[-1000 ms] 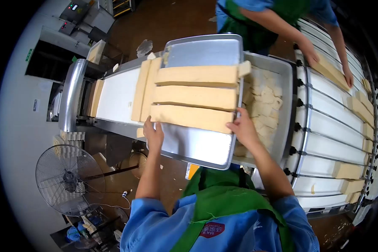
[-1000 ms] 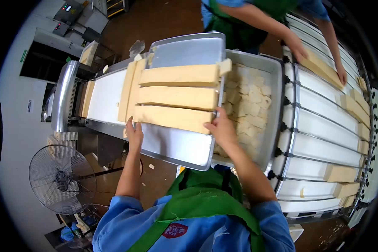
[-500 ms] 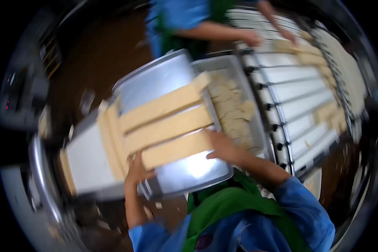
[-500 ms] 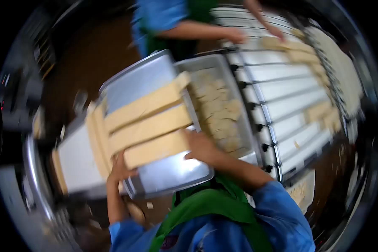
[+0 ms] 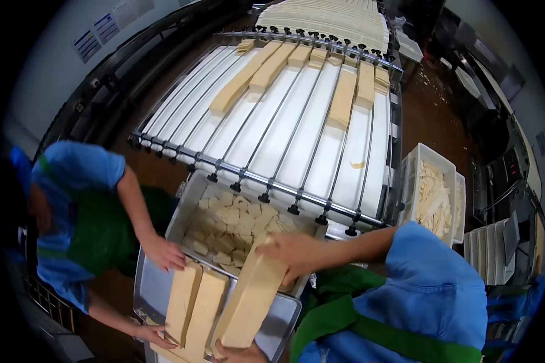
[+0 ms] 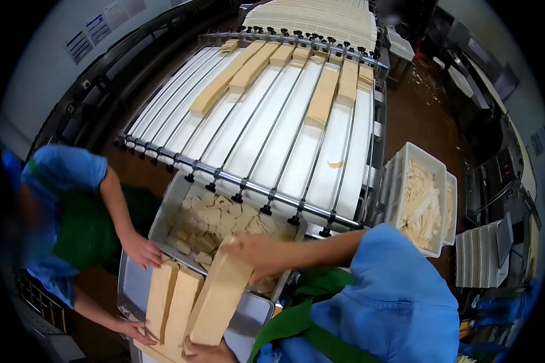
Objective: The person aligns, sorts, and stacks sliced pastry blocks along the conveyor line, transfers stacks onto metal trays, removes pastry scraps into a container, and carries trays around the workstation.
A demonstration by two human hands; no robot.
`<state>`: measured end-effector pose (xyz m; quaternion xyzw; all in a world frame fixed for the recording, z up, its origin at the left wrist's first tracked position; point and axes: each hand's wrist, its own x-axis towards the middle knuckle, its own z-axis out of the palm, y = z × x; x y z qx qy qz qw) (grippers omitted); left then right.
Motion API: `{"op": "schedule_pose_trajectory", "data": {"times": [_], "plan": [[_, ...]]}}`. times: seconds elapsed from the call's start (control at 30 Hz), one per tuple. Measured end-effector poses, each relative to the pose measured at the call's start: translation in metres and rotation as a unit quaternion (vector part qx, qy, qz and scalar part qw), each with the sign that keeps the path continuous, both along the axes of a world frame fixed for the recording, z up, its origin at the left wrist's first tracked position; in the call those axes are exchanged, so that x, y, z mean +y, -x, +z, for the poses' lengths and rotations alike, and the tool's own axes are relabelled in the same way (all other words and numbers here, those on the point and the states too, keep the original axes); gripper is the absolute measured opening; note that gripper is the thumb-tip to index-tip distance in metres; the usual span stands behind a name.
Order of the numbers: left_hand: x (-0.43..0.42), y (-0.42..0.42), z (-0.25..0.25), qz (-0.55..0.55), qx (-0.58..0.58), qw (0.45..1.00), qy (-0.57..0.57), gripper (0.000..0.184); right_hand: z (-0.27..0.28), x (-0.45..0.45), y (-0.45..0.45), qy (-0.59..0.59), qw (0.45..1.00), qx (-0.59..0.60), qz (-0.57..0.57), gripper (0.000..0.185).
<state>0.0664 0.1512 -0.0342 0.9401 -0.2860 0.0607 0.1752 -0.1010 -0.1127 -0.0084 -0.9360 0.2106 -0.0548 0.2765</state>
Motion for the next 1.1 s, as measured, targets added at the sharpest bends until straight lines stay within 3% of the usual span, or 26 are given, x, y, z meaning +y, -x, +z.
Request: {"op": "schedule_pose_trajectory", "data": {"times": [0.07, 0.13, 0.2, 0.27, 0.37, 0.47, 0.6, 0.63, 0.67, 0.73, 0.77, 0.8, 0.83, 0.9, 1.0, 1.03, 1.07, 1.1], "plan": [[-0.055, 0.028, 0.001, -0.038, -0.056, 0.994, 0.087, 0.078, 0.011, -0.048, 0.03, -0.052, 0.996, 0.038, -0.068, 0.077], [-0.121, 0.062, 0.015, -0.019, 0.021, 0.997, 0.076, 0.075, -0.017, -0.099, 0.053, 0.004, 0.981, -0.035, -0.192, 0.081], [-0.173, 0.081, 0.017, -0.107, 0.078, 0.988, 0.077, 0.076, -0.012, -0.156, 0.072, -0.08, 0.946, -0.017, -0.313, 0.077], [-0.218, 0.099, 0.015, -0.14, 0.084, 0.983, 0.088, 0.076, -0.03, -0.214, 0.086, -0.066, 0.923, -0.01, -0.378, 0.068], [-0.275, 0.114, -0.002, -0.3, 0.161, 0.937, 0.074, 0.073, -0.064, -0.297, 0.109, -0.002, 0.917, 0.031, -0.397, 0.06], [-0.317, 0.115, -0.033, -0.353, 0.214, 0.905, 0.102, 0.073, -0.064, -0.359, 0.126, 0.013, 0.931, 0.055, -0.36, 0.053], [-0.368, 0.126, -0.04, -0.376, 0.194, 0.901, 0.094, 0.072, -0.095, -0.411, 0.143, 0.055, 0.934, -0.006, -0.352, 0.046], [-0.378, 0.131, -0.041, -0.373, 0.222, 0.897, 0.083, 0.071, -0.092, -0.409, 0.15, 0.009, 0.929, 0.006, -0.369, 0.048], [-0.386, 0.137, -0.047, -0.408, 0.18, 0.893, 0.061, 0.07, -0.109, -0.412, 0.158, 0.043, 0.921, -0.026, -0.386, 0.05], [-0.397, 0.135, -0.075, -0.444, 0.319, 0.831, 0.106, 0.064, -0.096, -0.408, 0.155, 0.075, 0.879, -0.019, -0.47, 0.045], [-0.405, 0.129, -0.084, -0.477, 0.31, 0.817, 0.09, 0.06, -0.08, -0.4, 0.147, 0.076, 0.85, -0.014, -0.52, 0.042], [-0.413, 0.122, -0.09, -0.509, 0.3, 0.804, 0.074, 0.056, -0.081, -0.389, 0.143, 0.137, 0.859, -0.102, -0.483, 0.049], [-0.422, 0.117, -0.094, -0.512, 0.232, 0.826, 0.037, 0.049, -0.098, -0.373, 0.128, 0.367, 0.782, -0.187, -0.467, 0.059], [-0.431, 0.13, -0.103, -0.506, 0.154, 0.844, 0.09, 0.046, -0.059, -0.302, 0.148, 0.224, 0.799, -0.29, -0.478, 0.06], [-0.428, 0.118, -0.101, -0.486, 0.108, 0.855, 0.145, 0.043, -0.045, -0.198, 0.206, 0.102, 0.796, -0.398, -0.444, 0.038], [-0.422, 0.114, -0.097, -0.452, 0.112, 0.868, 0.173, 0.042, -0.049, -0.163, 0.229, 0.1, 0.783, -0.39, -0.474, 0.035], [-0.41, 0.136, -0.065, -0.336, 0.211, 0.891, 0.219, 0.036, -0.06, -0.131, 0.251, 0.126, 0.739, -0.399, -0.528, 0.034], [-0.409, 0.104, -0.085, -0.306, 0.228, 0.873, 0.303, 0.031, -0.066, -0.101, 0.281, 0.111, 0.692, -0.425, -0.573, 0.032]]}}
